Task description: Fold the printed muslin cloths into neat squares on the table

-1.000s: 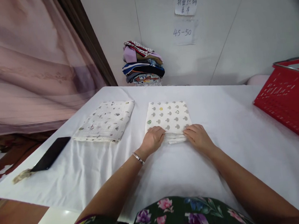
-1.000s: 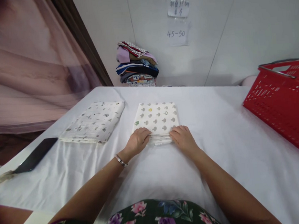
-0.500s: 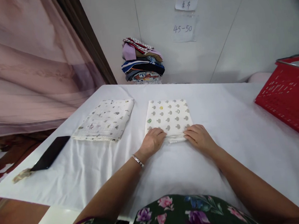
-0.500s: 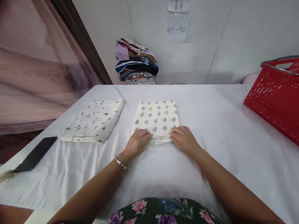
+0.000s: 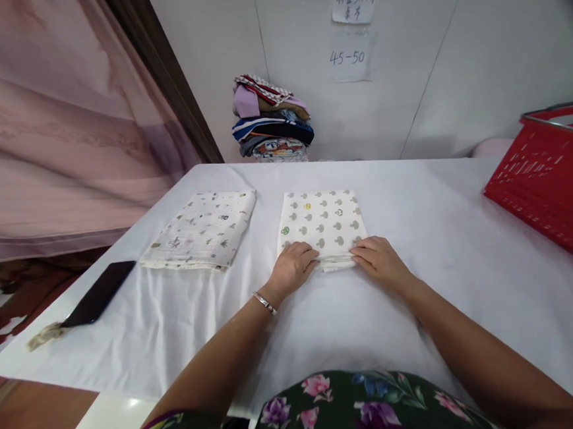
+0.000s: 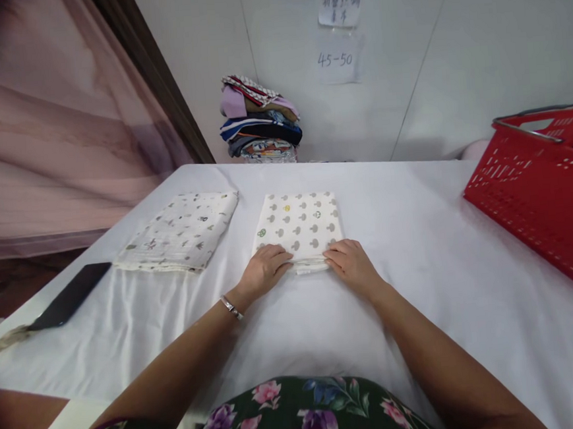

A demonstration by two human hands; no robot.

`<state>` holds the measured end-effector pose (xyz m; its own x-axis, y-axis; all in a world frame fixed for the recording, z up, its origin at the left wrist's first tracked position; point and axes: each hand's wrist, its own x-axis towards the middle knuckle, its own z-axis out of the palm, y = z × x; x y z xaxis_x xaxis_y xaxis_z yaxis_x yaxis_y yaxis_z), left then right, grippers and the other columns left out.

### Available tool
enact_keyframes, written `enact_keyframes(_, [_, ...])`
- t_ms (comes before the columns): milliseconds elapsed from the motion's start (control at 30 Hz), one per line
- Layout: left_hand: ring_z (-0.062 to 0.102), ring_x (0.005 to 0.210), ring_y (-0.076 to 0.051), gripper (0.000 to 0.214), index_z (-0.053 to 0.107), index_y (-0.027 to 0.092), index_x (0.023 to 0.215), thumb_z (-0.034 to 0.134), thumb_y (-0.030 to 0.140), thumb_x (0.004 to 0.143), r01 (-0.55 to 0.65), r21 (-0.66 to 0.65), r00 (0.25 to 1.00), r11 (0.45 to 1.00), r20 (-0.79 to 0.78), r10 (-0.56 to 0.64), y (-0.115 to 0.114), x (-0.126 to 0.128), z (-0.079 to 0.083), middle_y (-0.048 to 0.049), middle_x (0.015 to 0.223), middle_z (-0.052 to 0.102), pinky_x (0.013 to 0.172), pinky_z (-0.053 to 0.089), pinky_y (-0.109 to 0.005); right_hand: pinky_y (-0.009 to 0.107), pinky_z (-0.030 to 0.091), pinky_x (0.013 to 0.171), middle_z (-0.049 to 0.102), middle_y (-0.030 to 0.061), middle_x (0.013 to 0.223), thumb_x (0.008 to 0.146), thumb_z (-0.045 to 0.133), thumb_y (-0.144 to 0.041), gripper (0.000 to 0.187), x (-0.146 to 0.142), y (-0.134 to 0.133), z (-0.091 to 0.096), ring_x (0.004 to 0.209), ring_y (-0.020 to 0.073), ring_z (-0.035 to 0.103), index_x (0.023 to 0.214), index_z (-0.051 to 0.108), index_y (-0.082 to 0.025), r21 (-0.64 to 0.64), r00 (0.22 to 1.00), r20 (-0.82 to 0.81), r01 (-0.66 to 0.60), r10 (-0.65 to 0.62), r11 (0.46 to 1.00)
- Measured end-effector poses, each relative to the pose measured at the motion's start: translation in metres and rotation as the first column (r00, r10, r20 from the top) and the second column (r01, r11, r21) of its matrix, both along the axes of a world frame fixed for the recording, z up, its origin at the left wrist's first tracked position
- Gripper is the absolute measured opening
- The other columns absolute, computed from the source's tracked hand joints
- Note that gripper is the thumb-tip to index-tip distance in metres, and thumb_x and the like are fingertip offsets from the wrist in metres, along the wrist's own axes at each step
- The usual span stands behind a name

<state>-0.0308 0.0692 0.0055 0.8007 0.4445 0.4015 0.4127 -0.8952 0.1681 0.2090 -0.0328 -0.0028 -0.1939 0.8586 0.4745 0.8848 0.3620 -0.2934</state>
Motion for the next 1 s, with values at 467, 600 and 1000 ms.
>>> enact_keyframes(467, [0.053,0.084,-0.017,0.019,0.062,0.019,0.094,0.049,0.031,0.090,-0.008,-0.044,0.999,0.999,0.045,0.010,0.0041,0.0018,-0.0040,-0.0044,0.089,0.060,0.075,0.041,-0.032,0.037,0.038,0.079,0.061,0.0068,0.088,0.092,0.039,-0.020,0.022,-0.0083,-0.0002,0.0035,0.083,0.0199,0.051,0.089,0.061,-0.018,0.079,0.998,-0.019,0.060,-0.059,0.995])
enact_keyframes(600, [0.054,0.081,-0.017,0.022,0.062,0.018,0.090,0.044,0.030,0.092,-0.019,-0.059,0.997,0.998,0.075,0.023,0.0030,0.0033,-0.0002,-0.0041,0.086,0.061,0.074,0.041,-0.032,0.037,0.039,0.080,0.061,0.0071,0.089,0.092,0.040,-0.020,0.021,-0.0069,-0.0009,0.0015,0.084,0.0197,0.051,0.091,0.060,-0.018,0.134,0.998,-0.042,0.046,-0.040,0.990])
enact_keyframes(1000, [0.052,0.083,-0.018,0.020,0.060,0.017,0.090,0.044,0.030,0.092,0.018,0.057,1.000,0.998,-0.010,-0.017,-0.0006,-0.0030,-0.0030,-0.0054,0.087,0.060,0.075,0.041,-0.033,0.039,0.039,0.083,0.062,0.0066,0.095,0.092,0.043,-0.030,0.020,0.0000,-0.0028,-0.0032,0.089,0.0207,0.053,0.099,0.060,-0.021,-0.007,0.998,0.061,-0.020,0.021,1.000])
